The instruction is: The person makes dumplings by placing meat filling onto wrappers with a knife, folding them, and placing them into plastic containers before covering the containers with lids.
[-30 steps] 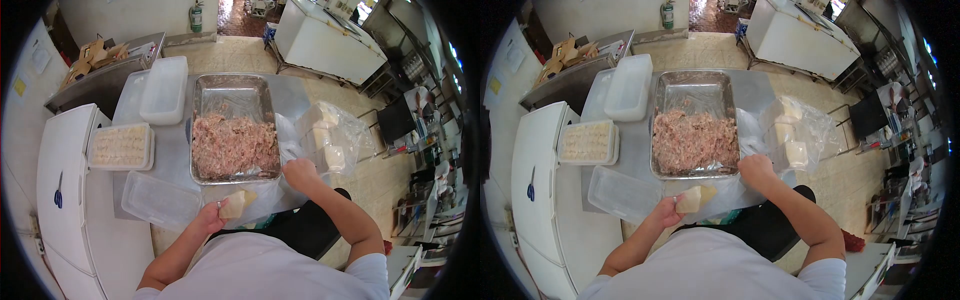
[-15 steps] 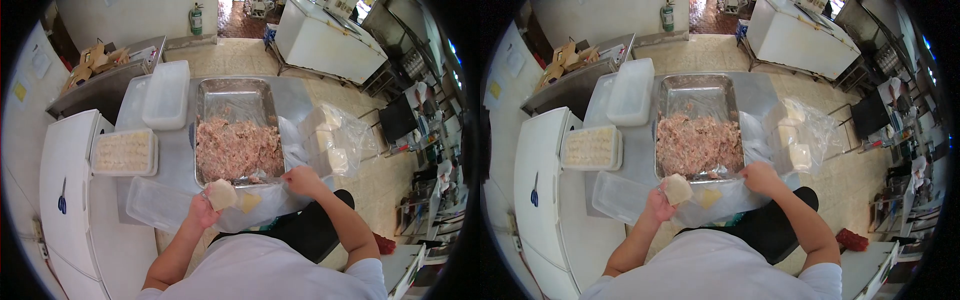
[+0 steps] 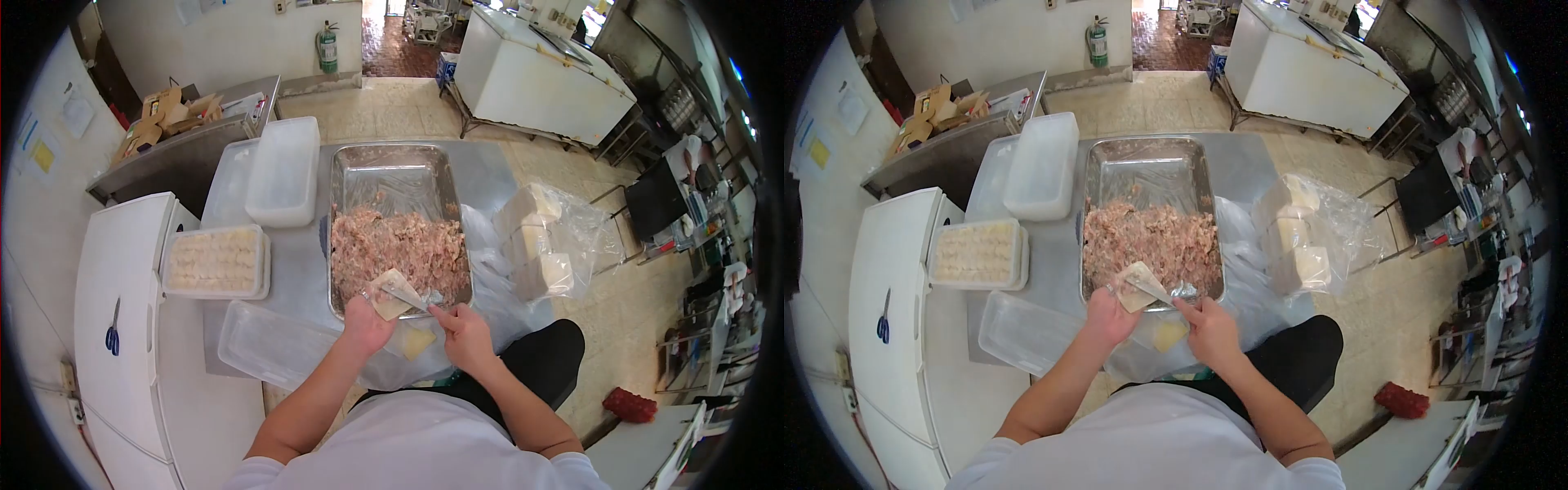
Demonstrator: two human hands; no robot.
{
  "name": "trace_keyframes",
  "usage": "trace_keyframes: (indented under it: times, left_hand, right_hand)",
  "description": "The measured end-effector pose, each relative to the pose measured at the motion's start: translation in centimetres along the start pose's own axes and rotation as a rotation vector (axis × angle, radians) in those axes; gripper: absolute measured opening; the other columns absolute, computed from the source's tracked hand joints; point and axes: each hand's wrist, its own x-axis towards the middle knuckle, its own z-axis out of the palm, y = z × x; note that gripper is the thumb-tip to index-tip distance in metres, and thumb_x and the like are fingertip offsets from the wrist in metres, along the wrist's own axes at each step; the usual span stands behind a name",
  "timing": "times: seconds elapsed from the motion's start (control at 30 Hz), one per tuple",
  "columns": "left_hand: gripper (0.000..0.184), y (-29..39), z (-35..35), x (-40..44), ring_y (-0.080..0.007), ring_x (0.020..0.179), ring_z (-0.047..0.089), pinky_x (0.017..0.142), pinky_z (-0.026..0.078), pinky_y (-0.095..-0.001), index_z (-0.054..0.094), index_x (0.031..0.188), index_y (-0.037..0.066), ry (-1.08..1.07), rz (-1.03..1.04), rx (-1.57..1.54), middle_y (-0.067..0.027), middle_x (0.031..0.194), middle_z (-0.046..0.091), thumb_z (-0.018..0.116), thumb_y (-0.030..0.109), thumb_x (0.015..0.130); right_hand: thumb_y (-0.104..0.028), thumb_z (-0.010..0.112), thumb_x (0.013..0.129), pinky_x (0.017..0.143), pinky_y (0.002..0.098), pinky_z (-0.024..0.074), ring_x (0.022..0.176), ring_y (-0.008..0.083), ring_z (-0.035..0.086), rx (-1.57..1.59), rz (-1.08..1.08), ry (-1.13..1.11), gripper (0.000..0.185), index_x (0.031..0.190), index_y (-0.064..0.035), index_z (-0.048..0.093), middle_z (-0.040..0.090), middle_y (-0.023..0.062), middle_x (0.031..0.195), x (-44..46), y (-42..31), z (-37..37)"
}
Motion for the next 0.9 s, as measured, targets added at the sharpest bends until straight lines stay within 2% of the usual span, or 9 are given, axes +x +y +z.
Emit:
trace_keyframes:
  times: [0.03,0.13,0.23,0.37,0.43,0.63,0.73,0.83,0.9]
  left_hand:
    - [0.04,0.1,0.2,0.1,-0.0361,0.122,0.059,0.11,0.046,-0.0513,0.052,0.132,-0.001,0.007,0.023,0.01,-0.0195,0.128,0.061,0.032,0.025,0.109]
    - [0.04,0.8,0.5,0.4,-0.0356,0.119,0.06,0.109,0.047,-0.052,0.052,0.129,-0.002,0.069,0.083,0.035,-0.0194,0.125,0.061,0.031,0.026,0.11]
    - [0.041,1.6,0.9,-0.3,-0.0355,0.114,0.061,0.107,0.047,-0.0521,0.052,0.128,-0.002,0.122,0.169,0.035,-0.0184,0.123,0.062,0.03,0.027,0.11]
    - [0.041,1.6,-1.1,0.2,-0.0347,0.115,0.06,0.107,0.046,-0.0515,0.053,0.129,-0.001,0.107,0.105,0.06,-0.0168,0.123,0.063,0.031,0.029,0.111]
    - [0.042,1.5,1.0,-1.4,-0.034,0.116,0.06,0.108,0.045,-0.0505,0.053,0.13,0.0,0.12,0.112,0.104,-0.0158,0.123,0.063,0.031,0.03,0.111]
    - [0.043,2.8,-0.8,-1.2,-0.0331,0.123,0.057,0.11,0.044,-0.0498,0.05,0.136,0.002,0.063,0.141,0.136,-0.0148,0.13,0.061,0.032,0.032,0.111]
    - [0.042,2.2,1.1,-2.2,-0.0327,0.126,0.057,0.111,0.043,-0.0491,0.049,0.137,0.002,0.103,0.152,0.12,-0.0143,0.132,0.06,0.033,0.031,0.111]
    - [0.042,2.8,1.9,-3.0,-0.0329,0.121,0.057,0.111,0.044,-0.0468,0.05,0.133,-0.002,0.069,0.182,0.188,-0.0163,0.126,0.06,0.038,0.031,0.11]
    - [0.046,4.0,2.1,-4.3,-0.0311,0.123,0.056,0.112,0.042,-0.0455,0.049,0.136,-0.003,-0.054,0.148,0.454,-0.0154,0.131,0.059,0.043,0.033,0.108]
  right_hand:
    - [0.003,0.063,0.079,0.069,0.04,0.0532,0.081,0.0304,0.064,-0.15,-0.07,0.063,0.052,0.125,-0.0185,0.073,0.061,0.0095,0.086,-0.3,-0.3,0.2]
    - [0.003,0.064,0.077,0.068,0.0417,0.0526,0.082,0.0296,0.063,-0.243,-0.033,0.048,0.059,0.128,-0.0255,0.071,0.058,0.0088,0.09,-1.1,-0.3,0.1]
    - [0.001,0.065,0.075,0.066,0.041,0.0523,0.08,0.0282,0.062,-0.244,-0.029,0.059,0.059,0.127,-0.0267,0.072,0.059,0.0083,0.09,-1.5,-0.8,-1.3]
    - [-0.001,0.066,0.073,0.064,0.0411,0.0521,0.079,0.027,0.062,-0.246,-0.214,0.106,0.059,0.126,-0.0258,0.072,0.058,0.0067,0.09,-0.2,-2.4,-1.1]
    - [-0.002,0.066,0.072,0.063,0.0411,0.0518,0.079,0.0266,0.062,-0.268,-0.293,0.111,0.059,0.125,-0.0258,0.073,0.058,0.0061,0.089,0.6,-1.9,0.2]
    - [-0.001,0.066,0.075,0.062,0.0416,0.0519,0.077,0.0267,0.062,-0.21,-0.172,0.074,0.055,0.124,-0.0256,0.073,0.056,0.0059,0.086,-0.3,-3.4,-1.8]
    - [0.0,0.066,0.074,0.062,0.0415,0.0522,0.074,0.0273,0.062,-0.248,-0.202,0.072,0.056,0.124,-0.0253,0.073,0.055,0.0059,0.084,0.1,-3.7,0.4]
    - [-0.002,0.065,0.079,0.067,0.0379,0.0526,0.083,0.0287,0.065,-0.196,-0.122,-0.067,0.053,0.128,-0.0202,0.072,0.061,0.009,0.088,-0.3,-4.0,1.1]
    - [-0.001,0.064,0.087,0.064,0.0335,0.0494,0.073,0.0228,0.06,0.117,0.006,-0.126,0.051,0.133,-0.0237,0.07,0.062,0.0073,0.083,-1.0,-2.4,2.9]
